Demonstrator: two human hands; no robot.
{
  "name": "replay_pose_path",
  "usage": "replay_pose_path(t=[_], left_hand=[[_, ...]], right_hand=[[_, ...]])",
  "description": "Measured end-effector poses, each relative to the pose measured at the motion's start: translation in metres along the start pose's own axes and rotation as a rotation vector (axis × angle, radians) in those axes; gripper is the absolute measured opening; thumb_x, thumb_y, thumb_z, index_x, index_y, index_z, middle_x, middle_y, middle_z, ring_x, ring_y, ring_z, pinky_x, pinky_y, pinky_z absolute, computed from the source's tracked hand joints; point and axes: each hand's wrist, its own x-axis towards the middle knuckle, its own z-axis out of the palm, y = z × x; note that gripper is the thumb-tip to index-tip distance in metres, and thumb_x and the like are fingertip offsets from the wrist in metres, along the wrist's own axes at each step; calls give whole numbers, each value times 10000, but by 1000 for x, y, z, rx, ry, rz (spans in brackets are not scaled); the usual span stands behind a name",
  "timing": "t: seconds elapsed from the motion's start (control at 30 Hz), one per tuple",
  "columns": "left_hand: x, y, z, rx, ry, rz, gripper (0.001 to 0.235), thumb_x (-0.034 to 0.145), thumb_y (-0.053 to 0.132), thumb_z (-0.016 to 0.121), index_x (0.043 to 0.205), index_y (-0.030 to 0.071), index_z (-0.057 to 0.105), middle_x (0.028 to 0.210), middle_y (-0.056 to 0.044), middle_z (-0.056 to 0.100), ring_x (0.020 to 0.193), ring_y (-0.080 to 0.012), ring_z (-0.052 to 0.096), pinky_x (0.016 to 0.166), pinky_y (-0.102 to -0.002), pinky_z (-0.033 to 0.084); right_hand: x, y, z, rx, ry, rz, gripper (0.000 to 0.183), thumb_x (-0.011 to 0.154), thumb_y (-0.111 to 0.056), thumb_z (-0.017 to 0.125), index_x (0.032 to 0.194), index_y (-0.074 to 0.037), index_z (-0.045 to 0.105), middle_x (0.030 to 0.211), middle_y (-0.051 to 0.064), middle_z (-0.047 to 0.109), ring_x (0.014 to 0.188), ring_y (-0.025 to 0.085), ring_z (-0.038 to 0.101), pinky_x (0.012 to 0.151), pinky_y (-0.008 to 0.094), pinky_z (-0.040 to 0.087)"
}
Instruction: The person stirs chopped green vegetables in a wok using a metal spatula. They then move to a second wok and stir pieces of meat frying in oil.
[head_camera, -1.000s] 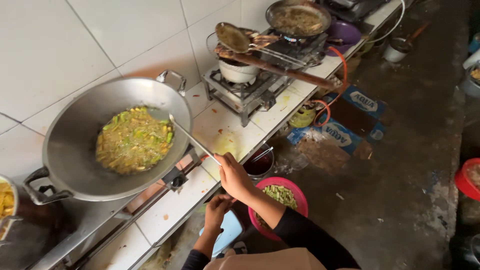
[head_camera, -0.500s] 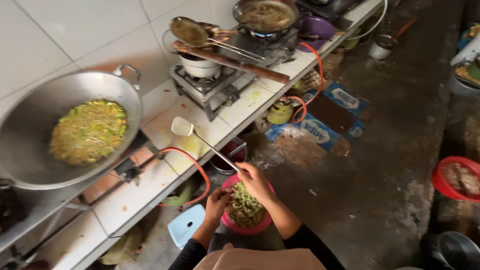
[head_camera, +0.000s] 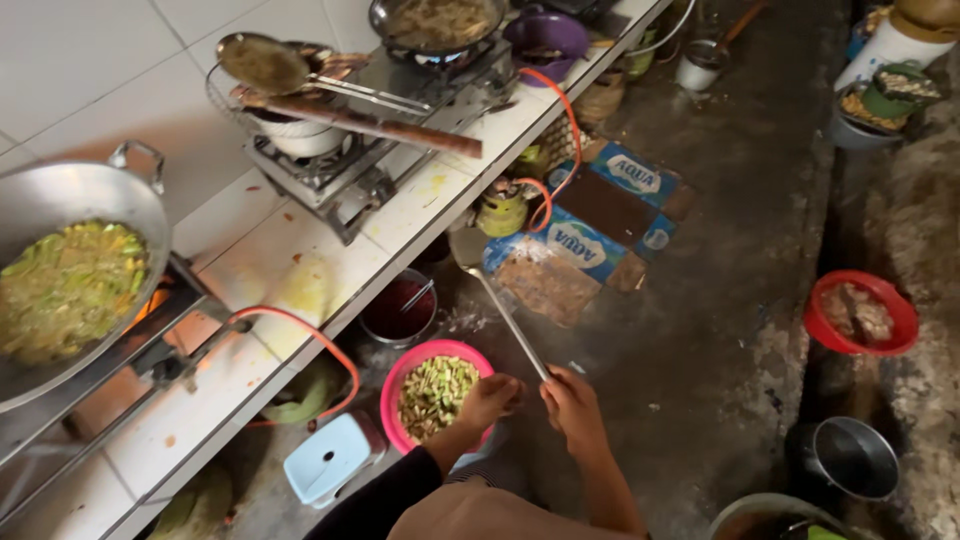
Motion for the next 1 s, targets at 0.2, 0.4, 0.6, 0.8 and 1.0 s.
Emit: replay_pose_path(t=[0.2,0.4,0.6,0.8,1.0], left_hand=[[77,-11,59,178,33,-184,336,1025,348,591,1010,54,753,906,-2,740,829,-114,687,770,-298,554],[179,-27,127,111,-163,-119,391,1052,372,600,940,17,721,869,-45,714,808,-144,704,747,-338,562],[310,7,211,310,-223,-69,264,1060,288,648,984,45,718,860,-74,698,756,-166,638,676,-352,496],[398,38,285,237,-342,-73,89,994,131,639,1066,94,677,1005,-22,701,912,-128,682,785,-306,546],[471,36,366,287,-467,-186,95,1007,100,618,1072,80,684,1039,-35,705,945,-139,668,815,-320,544]], right_hand=[[19,-1,-72,247,130,316,297,966,-136,593,1200,23,685,702,32,588,480,74,443,424,254,333],[68,14,-169,200,371,383,369,965,-181,607,1276,12,656,783,17,633,516,60,461,438,235,326],[165,12,-280,14,432,97,331,992,-160,648,1246,52,640,876,18,654,671,23,571,565,192,444],[231,-16,-353,160,559,304,361,961,-132,603,1295,-9,660,725,-7,560,472,30,376,401,218,247],[266,-23,-421,254,711,317,366,936,-82,595,1287,13,637,706,-13,551,458,27,364,387,225,228]])
